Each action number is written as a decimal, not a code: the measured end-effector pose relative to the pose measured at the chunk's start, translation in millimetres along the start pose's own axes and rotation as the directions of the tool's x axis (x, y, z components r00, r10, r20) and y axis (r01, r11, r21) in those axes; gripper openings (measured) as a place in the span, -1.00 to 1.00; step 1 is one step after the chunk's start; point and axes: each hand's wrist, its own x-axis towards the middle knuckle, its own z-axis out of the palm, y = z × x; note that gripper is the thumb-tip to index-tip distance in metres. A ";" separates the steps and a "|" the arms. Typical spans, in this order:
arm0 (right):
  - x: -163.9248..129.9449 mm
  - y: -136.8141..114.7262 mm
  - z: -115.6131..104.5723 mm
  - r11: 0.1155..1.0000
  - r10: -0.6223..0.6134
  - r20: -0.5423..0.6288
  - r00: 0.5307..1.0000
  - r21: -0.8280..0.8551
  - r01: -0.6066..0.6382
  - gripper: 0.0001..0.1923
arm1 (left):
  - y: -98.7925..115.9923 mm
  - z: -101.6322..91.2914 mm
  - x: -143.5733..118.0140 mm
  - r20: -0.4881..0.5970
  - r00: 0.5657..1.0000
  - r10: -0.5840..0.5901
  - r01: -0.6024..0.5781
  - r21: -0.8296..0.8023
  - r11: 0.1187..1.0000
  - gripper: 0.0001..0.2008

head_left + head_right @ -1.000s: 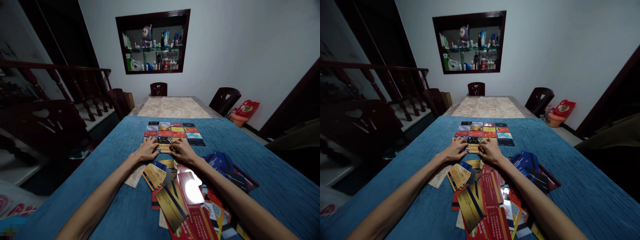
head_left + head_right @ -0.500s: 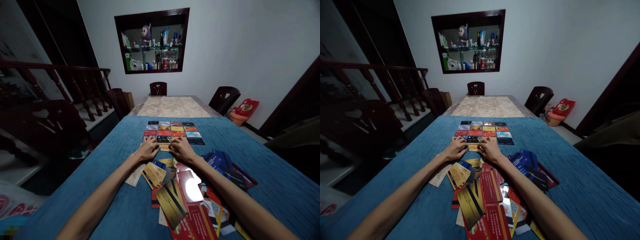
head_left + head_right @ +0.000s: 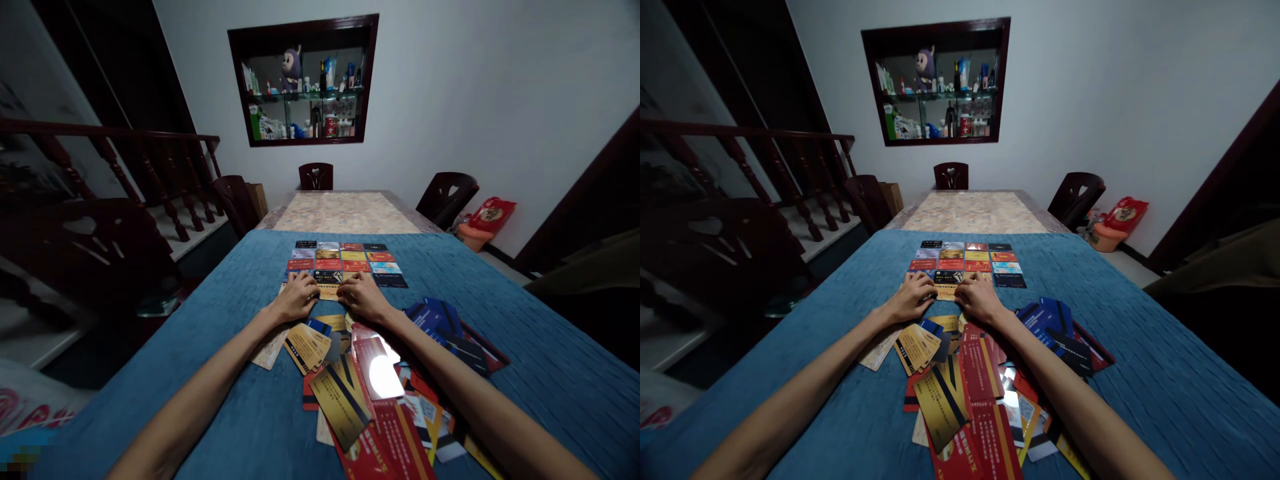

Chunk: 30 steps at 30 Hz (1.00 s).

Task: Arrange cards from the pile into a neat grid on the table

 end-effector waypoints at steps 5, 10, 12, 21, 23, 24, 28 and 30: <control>0.2 -0.8 -1.8 1.000 -0.003 0.011 1.000 -0.019 0.003 -0.84 | 8.6 -3.1 -2.3 -0.029 0.999 0.043 -0.044 -0.035 0.998 -0.86; 1.3 -2.7 -8.3 0.999 0.023 -0.021 1.000 -0.034 -0.024 -0.80 | 22.2 -8.0 -3.8 -0.050 0.995 0.083 -0.087 -0.089 0.992 -0.88; 2.1 -3.8 -12.6 1.000 0.018 -0.028 0.999 -0.007 -0.019 -0.79 | 29.4 -11.5 -5.3 -0.052 0.993 0.103 -0.109 -0.125 0.986 -0.89; 7.2 -11.6 -30.8 0.999 -0.005 -0.096 0.995 0.051 0.010 -0.78 | 63.8 -24.9 -12.2 -0.039 0.974 0.225 -0.227 -0.272 0.935 -0.89; 8.1 -14.1 -35.4 0.997 -0.024 -0.108 0.994 0.065 0.031 -0.78 | 70.8 -25.9 -11.4 -0.036 0.969 0.246 -0.245 -0.296 0.923 -0.88; 8.3 -15.6 -37.7 0.997 -0.029 -0.119 0.992 0.071 0.038 -0.79 | 74.4 -26.3 -10.7 -0.032 0.965 0.259 -0.256 -0.301 0.919 -0.86; 6.3 -21.2 -47.0 0.994 -0.056 -0.144 0.988 0.080 0.068 -0.79 | 88.8 -29.0 -7.7 0.018 0.940 0.342 -0.323 -0.287 0.902 -0.80; 2.3 -22.7 -51.2 0.993 -0.075 -0.140 0.987 0.079 0.086 -0.79 | 95.5 -30.9 -6.9 0.038 0.924 0.382 -0.356 -0.287 0.889 -0.79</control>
